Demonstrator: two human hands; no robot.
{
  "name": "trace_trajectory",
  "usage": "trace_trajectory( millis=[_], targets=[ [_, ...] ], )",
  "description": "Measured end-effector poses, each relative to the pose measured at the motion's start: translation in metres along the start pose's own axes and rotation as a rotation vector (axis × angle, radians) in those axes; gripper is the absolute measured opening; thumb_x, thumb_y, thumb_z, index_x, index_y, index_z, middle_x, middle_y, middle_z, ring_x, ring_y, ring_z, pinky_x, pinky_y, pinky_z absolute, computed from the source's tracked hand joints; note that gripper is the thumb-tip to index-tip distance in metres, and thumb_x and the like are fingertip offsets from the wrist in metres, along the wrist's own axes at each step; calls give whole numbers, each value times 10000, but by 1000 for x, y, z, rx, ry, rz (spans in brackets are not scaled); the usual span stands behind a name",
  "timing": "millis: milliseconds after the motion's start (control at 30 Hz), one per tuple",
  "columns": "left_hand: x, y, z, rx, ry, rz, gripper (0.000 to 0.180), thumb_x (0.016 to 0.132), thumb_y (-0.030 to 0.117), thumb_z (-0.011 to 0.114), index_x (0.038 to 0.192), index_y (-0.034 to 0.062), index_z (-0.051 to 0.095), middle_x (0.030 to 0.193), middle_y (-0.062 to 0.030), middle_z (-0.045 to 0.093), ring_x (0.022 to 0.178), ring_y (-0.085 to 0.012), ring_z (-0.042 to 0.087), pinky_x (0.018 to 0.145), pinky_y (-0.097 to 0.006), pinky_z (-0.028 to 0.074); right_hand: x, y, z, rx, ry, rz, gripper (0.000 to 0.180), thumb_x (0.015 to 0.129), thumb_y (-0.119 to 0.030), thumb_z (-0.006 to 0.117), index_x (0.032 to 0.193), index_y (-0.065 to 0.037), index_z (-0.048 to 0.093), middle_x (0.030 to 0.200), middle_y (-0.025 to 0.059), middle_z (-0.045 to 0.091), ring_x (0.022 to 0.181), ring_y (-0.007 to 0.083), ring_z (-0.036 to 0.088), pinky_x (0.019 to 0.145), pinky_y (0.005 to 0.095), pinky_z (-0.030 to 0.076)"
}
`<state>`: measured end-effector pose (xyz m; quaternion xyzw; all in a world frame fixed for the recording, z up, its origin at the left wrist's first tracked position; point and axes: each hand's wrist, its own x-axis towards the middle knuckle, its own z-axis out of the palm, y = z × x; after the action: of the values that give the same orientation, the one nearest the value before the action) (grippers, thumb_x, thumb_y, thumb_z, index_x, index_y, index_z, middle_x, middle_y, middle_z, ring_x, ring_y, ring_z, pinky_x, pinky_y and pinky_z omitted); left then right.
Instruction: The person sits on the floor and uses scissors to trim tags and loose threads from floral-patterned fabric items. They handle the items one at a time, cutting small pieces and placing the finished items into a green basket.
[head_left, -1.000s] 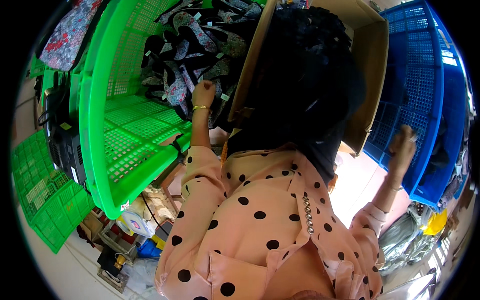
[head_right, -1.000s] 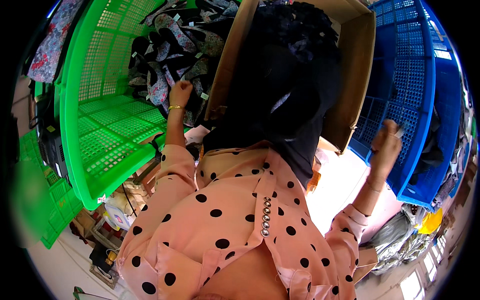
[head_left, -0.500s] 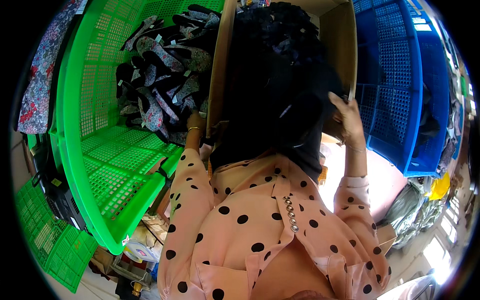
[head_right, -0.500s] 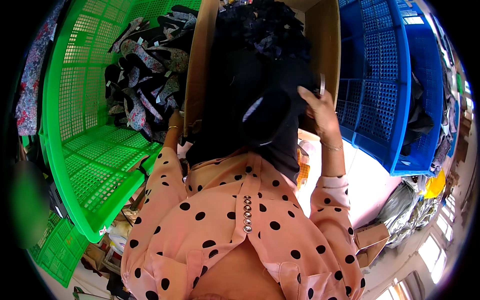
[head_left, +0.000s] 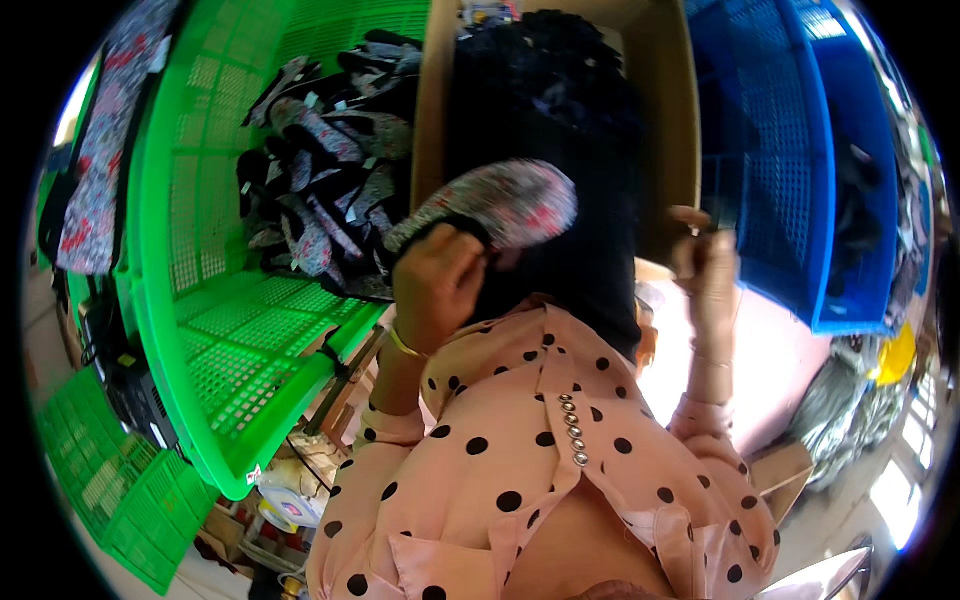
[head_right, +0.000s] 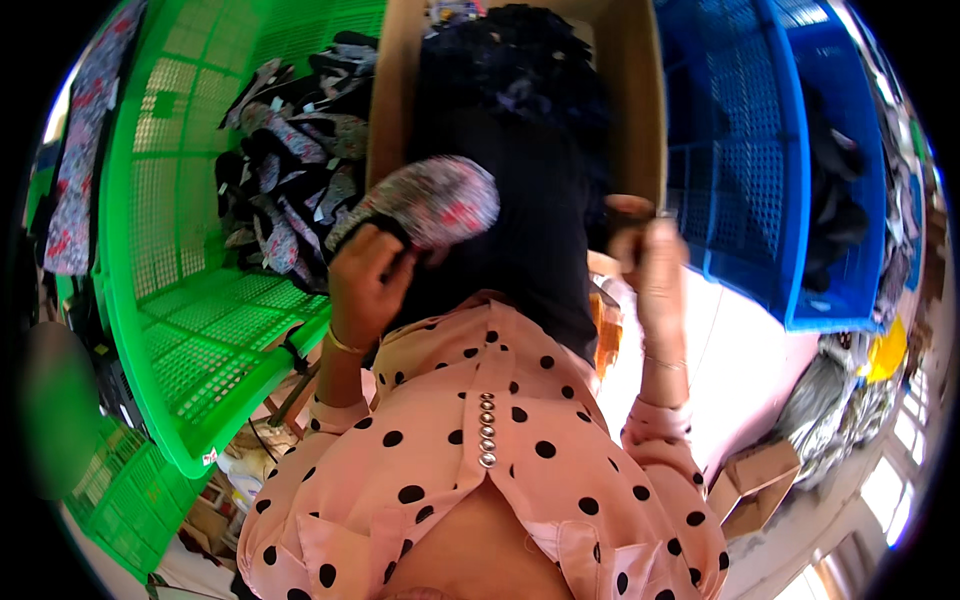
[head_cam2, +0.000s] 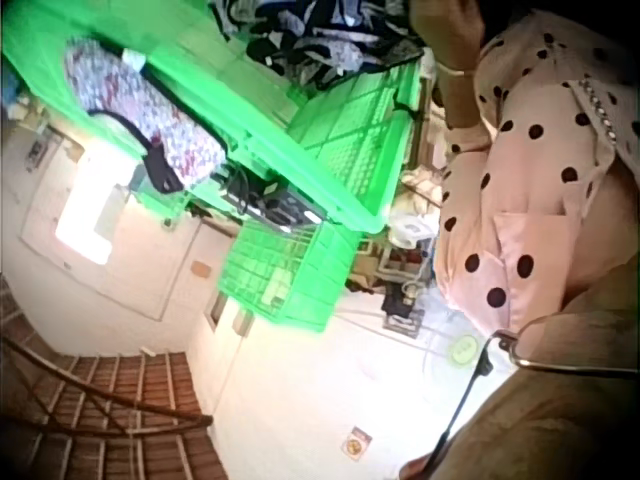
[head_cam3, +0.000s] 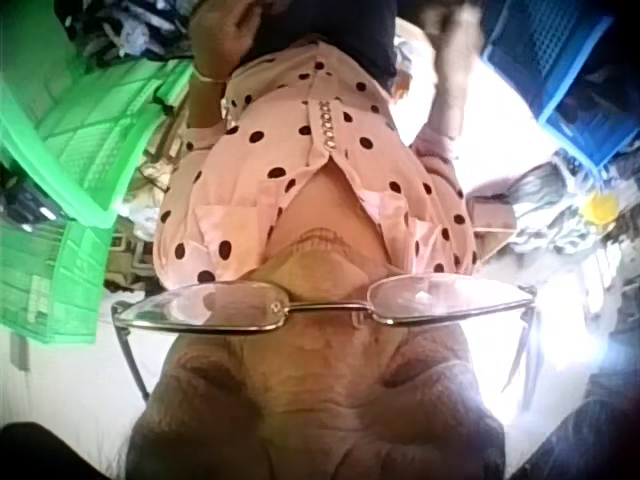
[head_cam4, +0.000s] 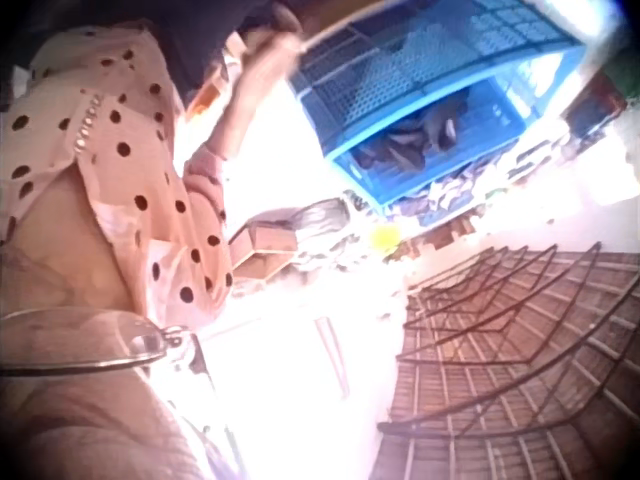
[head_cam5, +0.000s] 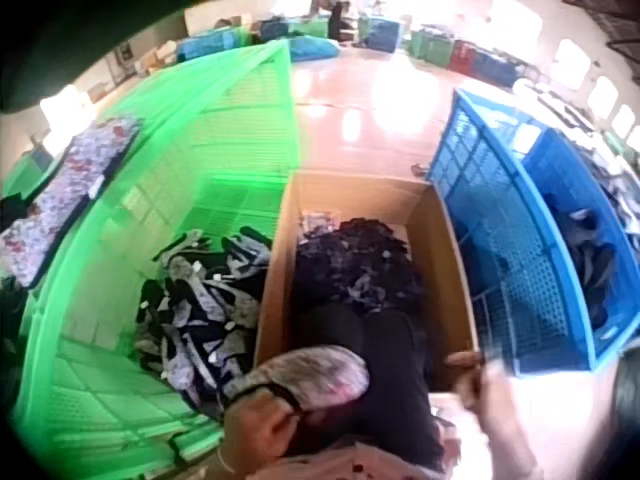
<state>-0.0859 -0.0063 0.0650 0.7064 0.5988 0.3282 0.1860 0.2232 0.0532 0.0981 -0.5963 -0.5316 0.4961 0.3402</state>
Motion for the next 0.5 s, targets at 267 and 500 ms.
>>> trace_trajectory(
  millis=[267, 500],
  targets=[
    [-35, 67, 47, -38, -300, 242, 189, 763, 133, 642, 945, 81, 646, 790, -77, 583, 642, -253, 594, 546, -313, 489, -14, 39, 3, 187, -444, 124, 214, 842, -116, 732, 1007, 6, 669, 753, -43, 562, 671, 20, 462, 594, 187, 400],
    [0, 66, 30, -262, -211, 194, 239, 735, 84, 750, 958, 34, 677, 886, -108, 670, 740, -247, 627, 662, -320, 515, -38, 74, -11, 146, -394, 163, 253, 845, -99, 722, 1079, -18, 665, 776, -43, 574, 670, 24, 460, 631, 171, 413]
  ],
)
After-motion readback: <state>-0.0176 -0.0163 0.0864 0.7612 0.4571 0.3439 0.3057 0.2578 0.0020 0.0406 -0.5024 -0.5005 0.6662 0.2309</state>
